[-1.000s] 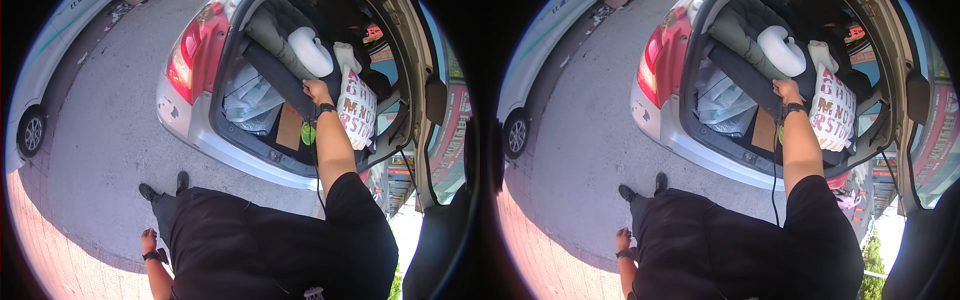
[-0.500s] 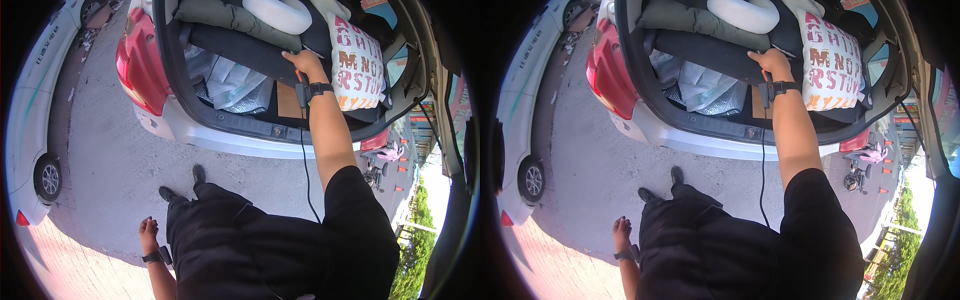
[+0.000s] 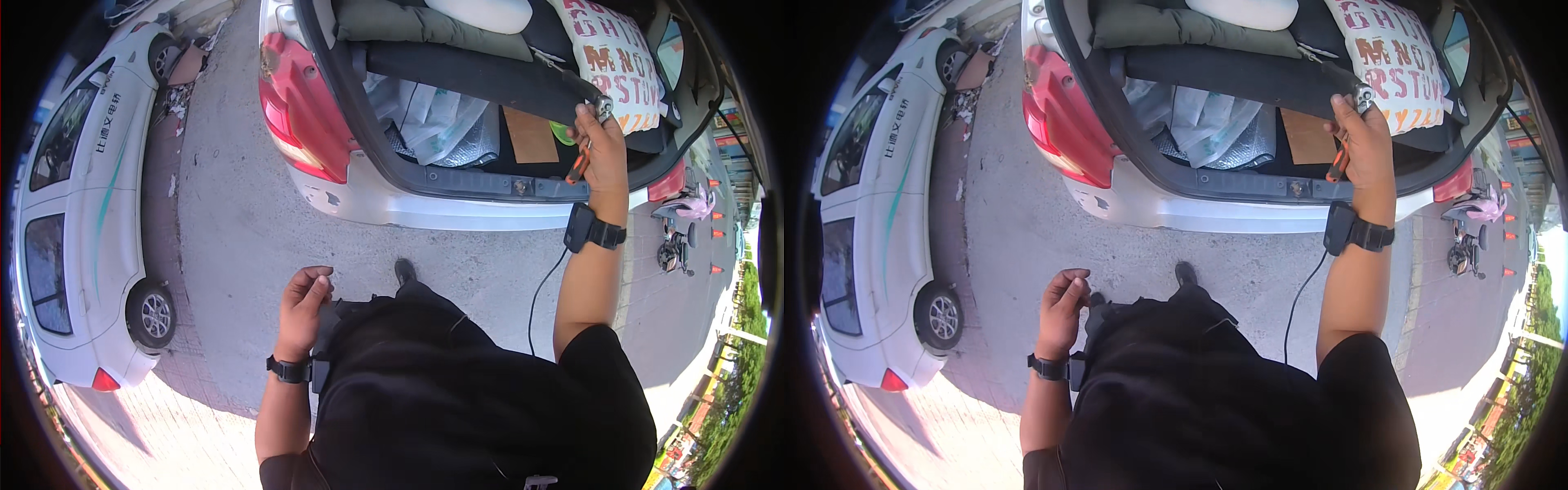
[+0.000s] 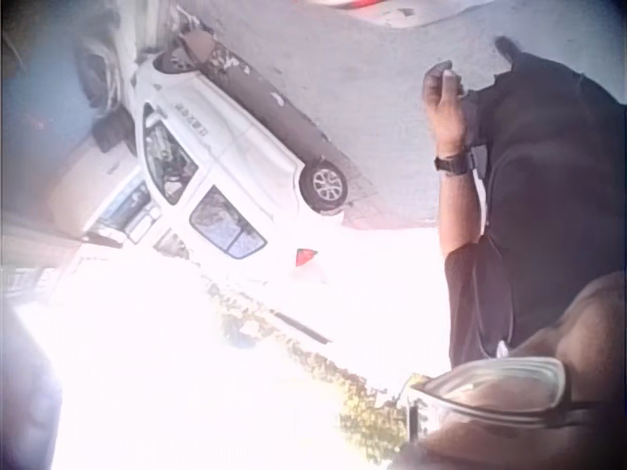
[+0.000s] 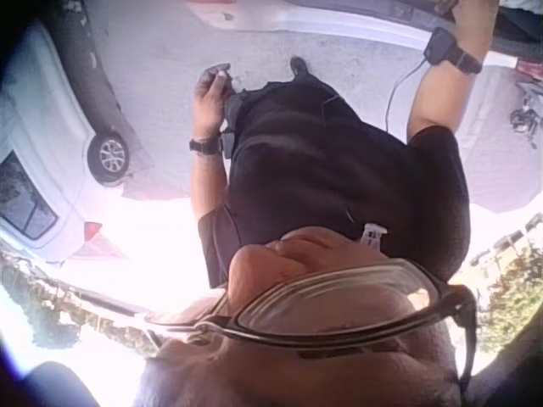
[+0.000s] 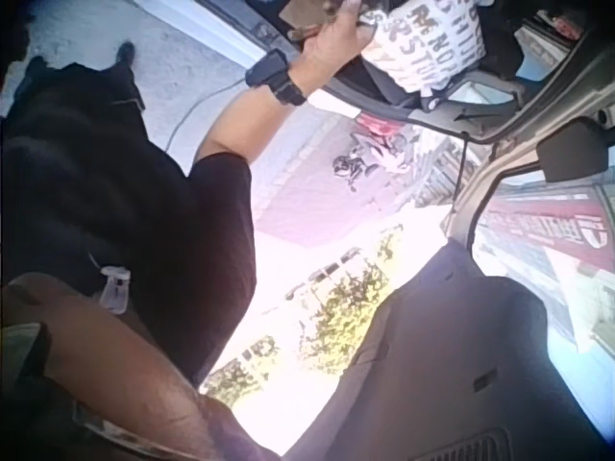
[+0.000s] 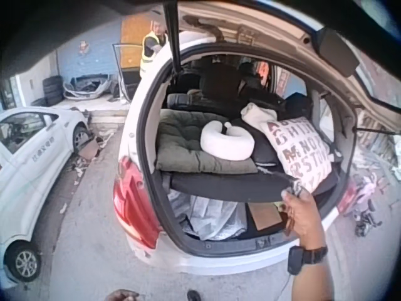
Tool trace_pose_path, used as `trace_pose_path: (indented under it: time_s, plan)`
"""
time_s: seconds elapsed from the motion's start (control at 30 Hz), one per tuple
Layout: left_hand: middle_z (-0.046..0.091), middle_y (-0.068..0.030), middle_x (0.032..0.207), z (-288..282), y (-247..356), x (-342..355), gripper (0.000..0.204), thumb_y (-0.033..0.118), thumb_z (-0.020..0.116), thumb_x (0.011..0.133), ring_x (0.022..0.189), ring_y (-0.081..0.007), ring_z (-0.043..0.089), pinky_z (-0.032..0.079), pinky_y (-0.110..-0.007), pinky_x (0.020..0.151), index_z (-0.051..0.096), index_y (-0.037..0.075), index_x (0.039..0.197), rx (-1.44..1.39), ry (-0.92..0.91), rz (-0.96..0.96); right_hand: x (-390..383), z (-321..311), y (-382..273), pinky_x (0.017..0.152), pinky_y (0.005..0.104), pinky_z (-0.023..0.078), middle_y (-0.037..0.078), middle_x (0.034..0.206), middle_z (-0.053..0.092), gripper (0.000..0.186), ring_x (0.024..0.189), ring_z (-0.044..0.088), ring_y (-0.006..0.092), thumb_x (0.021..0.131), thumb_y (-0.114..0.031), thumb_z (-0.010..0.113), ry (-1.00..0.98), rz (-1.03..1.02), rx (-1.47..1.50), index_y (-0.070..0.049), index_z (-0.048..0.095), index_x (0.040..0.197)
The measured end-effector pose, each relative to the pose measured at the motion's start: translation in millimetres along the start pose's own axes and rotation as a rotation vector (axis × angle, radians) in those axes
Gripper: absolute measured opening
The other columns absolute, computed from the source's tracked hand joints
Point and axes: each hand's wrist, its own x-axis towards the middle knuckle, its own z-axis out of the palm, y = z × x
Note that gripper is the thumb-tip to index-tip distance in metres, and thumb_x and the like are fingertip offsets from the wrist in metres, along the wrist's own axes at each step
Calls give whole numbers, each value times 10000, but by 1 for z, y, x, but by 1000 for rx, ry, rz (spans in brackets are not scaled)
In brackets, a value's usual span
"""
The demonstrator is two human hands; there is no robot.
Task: Repairing a car's taillight and then grinding a metal plate in a workshop.
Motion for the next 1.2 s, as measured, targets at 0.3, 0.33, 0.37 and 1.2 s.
trace_pose_path:
  time_s: [0.3, 0.33, 0.37, 1.2]
  plan:
    - [623, -77, 1177, 10, 46, 32, 512, 442, 334, 1091, 1143, -205, 579, 468, -376, 1006, 529, 18, 1301, -576, -752, -449, -273, 256, 42, 851, 323, 454, 5, 936, 528, 167, 896, 509, 127, 1014, -198, 589, -307, 98, 236, -55, 560, 932]
    - [631, -57, 1131, -9, 37, 32, 465, 418, 324, 1092, 1091, -184, 593, 479, -352, 976, 565, 37, 1205, -683, -755, -485, -289, 284, 33, 848, 335, 455, 21, 911, 552, 161, 893, 531, 157, 987, -180, 620, -247, 59, 124, -44, 585, 908]
    - [631, -57, 1131, -23, 36, 26, 465, 418, 324, 1092, 1091, -184, 593, 479, -352, 976, 565, 37, 1205, -674, -779, -505, -296, 299, 32, 840, 358, 453, 53, 895, 576, 160, 891, 545, 216, 950, -179, 660, -228, -206, -147, -34, 605, 914]
    - [616, -231, 1305, -223, 85, 33, 198, 159, 497, 1041, 1005, -238, 686, 570, -303, 837, 568, 22, 1164, -587, -623, -407, -426, 332, 12, 570, 268, 481, 17, 741, 554, 260, 589, 509, 91, 965, -167, 667, 179, 220, 534, 29, 637, 1133]
